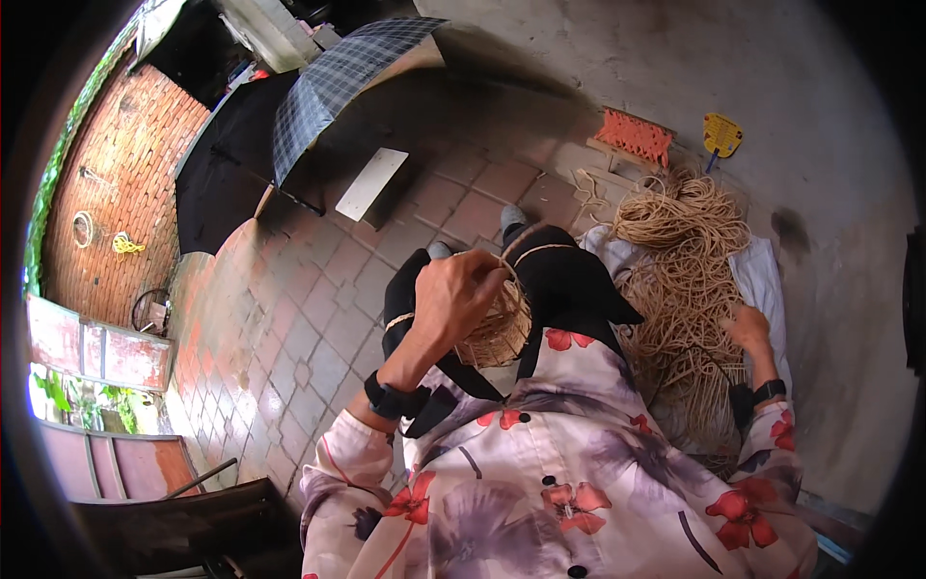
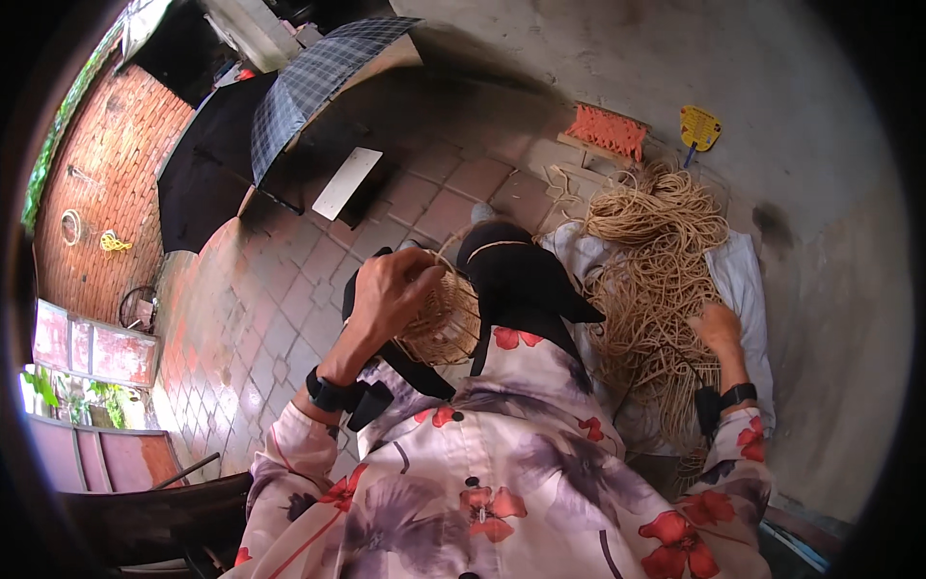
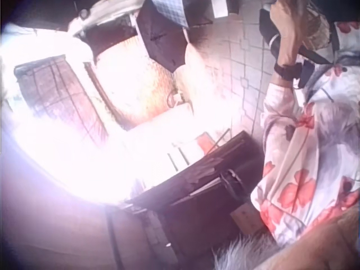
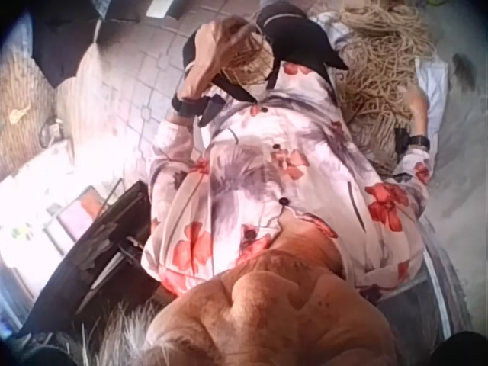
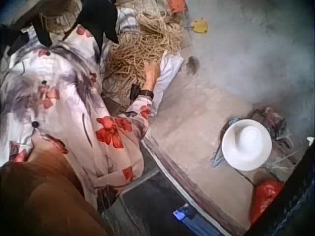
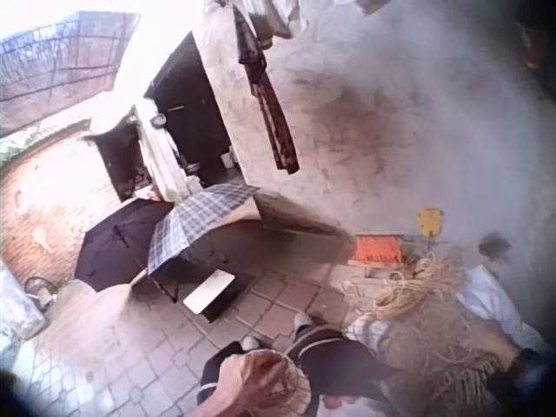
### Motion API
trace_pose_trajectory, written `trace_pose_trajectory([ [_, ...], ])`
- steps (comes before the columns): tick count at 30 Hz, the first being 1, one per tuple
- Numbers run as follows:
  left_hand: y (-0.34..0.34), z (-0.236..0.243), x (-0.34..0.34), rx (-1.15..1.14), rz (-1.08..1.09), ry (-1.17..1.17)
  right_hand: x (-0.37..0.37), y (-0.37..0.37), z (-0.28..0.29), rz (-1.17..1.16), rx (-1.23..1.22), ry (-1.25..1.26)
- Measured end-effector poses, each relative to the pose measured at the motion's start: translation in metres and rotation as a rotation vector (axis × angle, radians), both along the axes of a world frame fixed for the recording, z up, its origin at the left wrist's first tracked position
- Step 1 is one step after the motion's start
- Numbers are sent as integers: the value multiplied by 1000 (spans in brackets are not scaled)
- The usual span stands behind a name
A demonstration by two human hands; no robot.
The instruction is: Weave a small bamboo or rattan basket by hand using thin strips of material.
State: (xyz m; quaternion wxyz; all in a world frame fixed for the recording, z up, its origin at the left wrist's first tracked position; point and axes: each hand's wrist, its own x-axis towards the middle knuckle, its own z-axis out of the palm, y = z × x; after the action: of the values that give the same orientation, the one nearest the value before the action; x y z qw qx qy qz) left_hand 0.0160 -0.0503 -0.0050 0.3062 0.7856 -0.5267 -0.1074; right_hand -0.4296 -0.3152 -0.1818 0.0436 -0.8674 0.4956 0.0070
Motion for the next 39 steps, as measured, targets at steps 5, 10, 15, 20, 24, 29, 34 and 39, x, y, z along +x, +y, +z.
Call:
trace_pose_trajectory([
  [5, -15, -4, -6, 202, 9, -246, 175, 93, 94, 395, 297, -819],
  [10, -18, -12, -9, 184, 47, -407, 266, 151, 138, 866, 119, -900],
  [15, -16, -12, -6, 184, 30, -407, 281, 158, 138, 1002, 19, -709],
  [20, -11, 6, 12, 271, -168, 203, 293, 152, 141, 768, 415, -524],
  [24, -7, 3, 10, 293, -252, 199, 300, 144, 139, 707, 744, -476],
  [29, 11, -9, 4, 65, -200, 244, 294, 150, 140, 686, 600, -589],
  [34, 43, 10, -22, -154, 72, 1419, 290, 149, 153, 639, 554, -675],
  [39, 66, 10, -16, -256, 111, 1478, 306, 145, 159, 988, 505, -994],
])
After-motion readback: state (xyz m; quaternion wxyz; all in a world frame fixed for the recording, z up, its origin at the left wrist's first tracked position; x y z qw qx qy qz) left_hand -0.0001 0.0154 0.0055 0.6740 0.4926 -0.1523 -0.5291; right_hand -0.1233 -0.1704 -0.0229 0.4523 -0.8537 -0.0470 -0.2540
